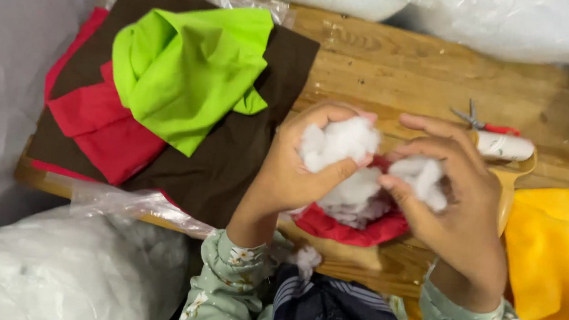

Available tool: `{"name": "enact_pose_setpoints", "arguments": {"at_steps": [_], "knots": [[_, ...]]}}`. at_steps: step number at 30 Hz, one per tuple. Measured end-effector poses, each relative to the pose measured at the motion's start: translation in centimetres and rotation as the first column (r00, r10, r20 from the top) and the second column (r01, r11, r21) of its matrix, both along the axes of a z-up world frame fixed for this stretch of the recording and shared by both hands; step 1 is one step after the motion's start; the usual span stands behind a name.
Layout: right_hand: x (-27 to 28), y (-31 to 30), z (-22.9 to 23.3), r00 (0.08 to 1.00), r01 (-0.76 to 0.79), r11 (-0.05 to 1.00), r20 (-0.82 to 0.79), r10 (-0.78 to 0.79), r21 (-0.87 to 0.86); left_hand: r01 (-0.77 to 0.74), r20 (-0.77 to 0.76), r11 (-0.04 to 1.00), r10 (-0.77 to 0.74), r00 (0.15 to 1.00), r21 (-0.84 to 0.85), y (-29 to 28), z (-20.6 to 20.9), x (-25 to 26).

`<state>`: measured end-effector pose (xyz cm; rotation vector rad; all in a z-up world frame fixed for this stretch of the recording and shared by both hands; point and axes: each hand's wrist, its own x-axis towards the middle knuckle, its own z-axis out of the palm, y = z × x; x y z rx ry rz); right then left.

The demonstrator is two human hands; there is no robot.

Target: Stuffing a small red fabric cushion cover with white fiberfill material at a workshop table.

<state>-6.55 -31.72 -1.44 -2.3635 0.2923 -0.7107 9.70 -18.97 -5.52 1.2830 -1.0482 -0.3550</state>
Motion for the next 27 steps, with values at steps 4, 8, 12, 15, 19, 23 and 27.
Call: {"name": "enact_pose_setpoints", "arguments": {"at_steps": [4, 8, 12, 15, 19, 23, 27], "knots": [[-1.2, -0.1, -0.7, 0.989, -0.128, 0.990, -0.066, 0.132, 0.053, -0.021, -0.089, 1.000, 0.021, 0.996, 0.003, 2.0, -0.4, 1.1], [-2.5, 1.6, -5.5, 0.710, -0.607, 0.791, -0.501, 0.496, -0.077, -0.149, -0.133, 0.988, 0.143, 0.981, -0.029, 4.0, 1.0, 1.3], [-2.5, 7.8, -14.0, 0.596, -0.710, 0.702, -0.570, 0.565, -0.047, -0.179, -0.163, 0.983, 0.169, 0.972, -0.048, 5.6, 1.7, 1.1], [-1.6, 9.2, -16.1, 0.657, -0.629, 0.774, -0.584, 0.477, -0.075, -0.179, -0.169, 0.980, 0.163, 0.972, -0.085, 6.8, 2.1, 0.8], [-0.6, 9.7, -15.2, 0.666, -0.603, 0.796, -0.582, 0.467, -0.052, -0.226, -0.158, 0.971, 0.212, 0.965, -0.080, 8.7, 1.9, 0.4], [2.2, 11.7, -13.6, 0.769, -0.594, 0.792, -0.388, 0.509, -0.140, -0.285, -0.198, 0.957, 0.269, 0.942, -0.058, 9.7, 1.7, -0.4], [1.5, 11.3, -12.2, 0.768, -0.596, 0.798, -0.351, 0.535, -0.089, -0.270, -0.142, 0.961, 0.260, 0.955, -0.057, 10.2, 0.8, -0.1]]}}
